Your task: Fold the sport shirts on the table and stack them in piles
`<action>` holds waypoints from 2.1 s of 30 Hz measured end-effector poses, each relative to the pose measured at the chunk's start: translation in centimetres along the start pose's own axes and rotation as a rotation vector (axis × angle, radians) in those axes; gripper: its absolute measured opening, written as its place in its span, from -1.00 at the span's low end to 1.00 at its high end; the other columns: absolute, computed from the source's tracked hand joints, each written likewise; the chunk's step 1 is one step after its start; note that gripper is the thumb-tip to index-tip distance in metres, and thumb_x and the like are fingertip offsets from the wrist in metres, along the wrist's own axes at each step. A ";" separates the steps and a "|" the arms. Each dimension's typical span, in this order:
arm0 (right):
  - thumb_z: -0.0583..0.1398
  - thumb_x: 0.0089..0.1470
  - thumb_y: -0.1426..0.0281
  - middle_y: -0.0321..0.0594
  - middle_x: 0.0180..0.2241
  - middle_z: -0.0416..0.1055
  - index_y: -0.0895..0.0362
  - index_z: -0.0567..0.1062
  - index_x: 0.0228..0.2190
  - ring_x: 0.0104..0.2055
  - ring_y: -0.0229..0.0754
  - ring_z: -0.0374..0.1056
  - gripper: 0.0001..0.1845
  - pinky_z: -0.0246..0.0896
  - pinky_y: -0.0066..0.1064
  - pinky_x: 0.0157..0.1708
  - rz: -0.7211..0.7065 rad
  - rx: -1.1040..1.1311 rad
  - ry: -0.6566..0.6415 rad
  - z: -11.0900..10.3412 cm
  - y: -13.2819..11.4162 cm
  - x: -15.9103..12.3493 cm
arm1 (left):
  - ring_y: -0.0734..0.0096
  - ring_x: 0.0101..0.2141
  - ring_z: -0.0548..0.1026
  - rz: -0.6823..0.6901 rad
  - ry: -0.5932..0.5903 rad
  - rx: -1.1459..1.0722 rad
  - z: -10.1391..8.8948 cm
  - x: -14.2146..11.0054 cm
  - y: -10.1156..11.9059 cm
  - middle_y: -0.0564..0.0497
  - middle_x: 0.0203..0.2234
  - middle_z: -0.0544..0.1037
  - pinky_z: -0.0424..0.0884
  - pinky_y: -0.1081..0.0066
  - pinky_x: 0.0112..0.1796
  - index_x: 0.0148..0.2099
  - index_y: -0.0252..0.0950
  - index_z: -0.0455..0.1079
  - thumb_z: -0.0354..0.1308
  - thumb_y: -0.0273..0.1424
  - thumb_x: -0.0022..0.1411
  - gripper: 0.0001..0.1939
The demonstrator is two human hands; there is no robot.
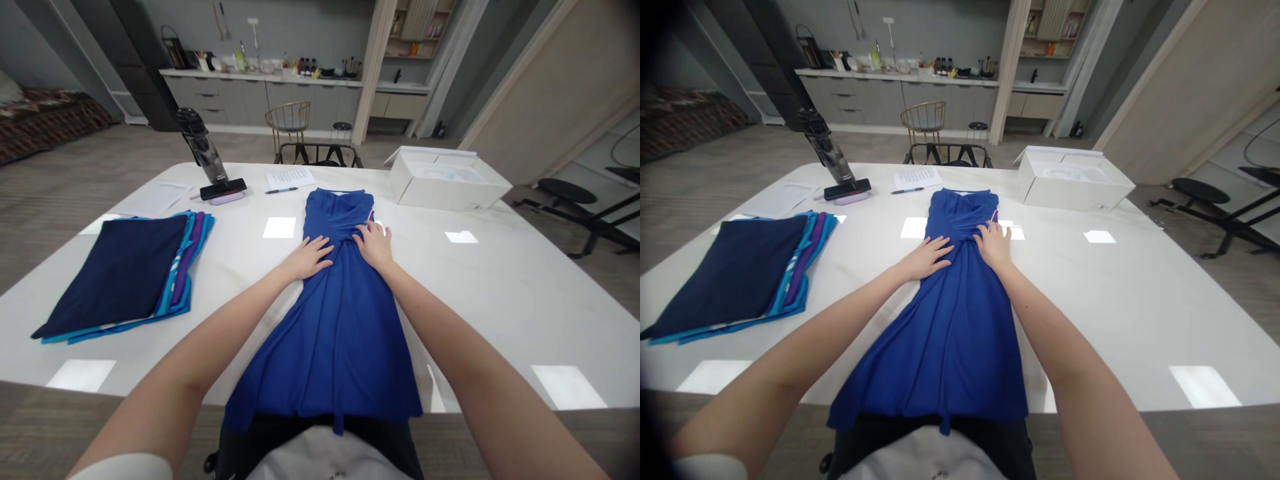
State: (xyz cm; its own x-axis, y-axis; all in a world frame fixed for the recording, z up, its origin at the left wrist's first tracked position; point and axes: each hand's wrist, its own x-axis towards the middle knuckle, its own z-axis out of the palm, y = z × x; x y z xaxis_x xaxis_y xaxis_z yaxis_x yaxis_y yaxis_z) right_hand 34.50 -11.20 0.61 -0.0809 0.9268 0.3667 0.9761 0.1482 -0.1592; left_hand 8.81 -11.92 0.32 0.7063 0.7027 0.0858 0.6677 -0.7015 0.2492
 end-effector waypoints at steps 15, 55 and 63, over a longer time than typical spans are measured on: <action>0.17 0.36 0.32 -0.12 -0.07 0.46 0.03 0.55 0.00 -0.03 -0.06 0.41 -0.76 0.23 -0.27 -0.09 -0.292 0.224 -0.213 -3.5 -5.7 -9.3 | 0.15 -0.14 0.55 -0.286 0.133 -0.002 -1.7 -9.0 7.0 -0.08 -0.19 0.59 0.41 0.22 -0.09 -0.11 -0.24 0.43 0.18 -0.16 0.36 -0.75; 0.10 0.36 0.43 -0.13 -0.04 0.47 0.05 0.57 -0.05 -0.04 -0.08 0.41 -0.73 0.18 -0.32 -0.08 -0.348 0.155 -0.225 -9.1 -11.0 -17.8 | 0.25 -0.40 0.57 -0.441 0.175 -0.421 -2.5 -23.2 20.3 0.02 -0.52 0.58 0.38 0.37 -0.32 -0.24 -0.21 0.53 0.18 -0.17 0.37 -0.75; 0.11 0.35 0.44 -0.17 -0.03 0.47 0.03 0.58 -0.06 -0.07 -0.09 0.44 -0.73 0.23 -0.34 -0.10 -0.307 0.125 -0.215 -9.3 -8.3 -18.9 | 0.38 -0.63 0.50 -0.438 0.037 -0.729 -0.6 -20.1 23.3 0.14 -0.72 0.44 0.33 0.46 -0.53 -0.23 -0.25 0.48 0.16 -0.24 0.37 -0.79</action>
State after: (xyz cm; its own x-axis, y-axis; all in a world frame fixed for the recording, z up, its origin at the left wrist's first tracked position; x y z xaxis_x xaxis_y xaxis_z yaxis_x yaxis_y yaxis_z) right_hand 29.80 -33.20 3.56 -0.4184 0.8822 0.2159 0.8690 0.4580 -0.1873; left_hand 10.02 -42.33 5.01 0.4025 0.9055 -0.1346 0.5516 -0.1225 0.8251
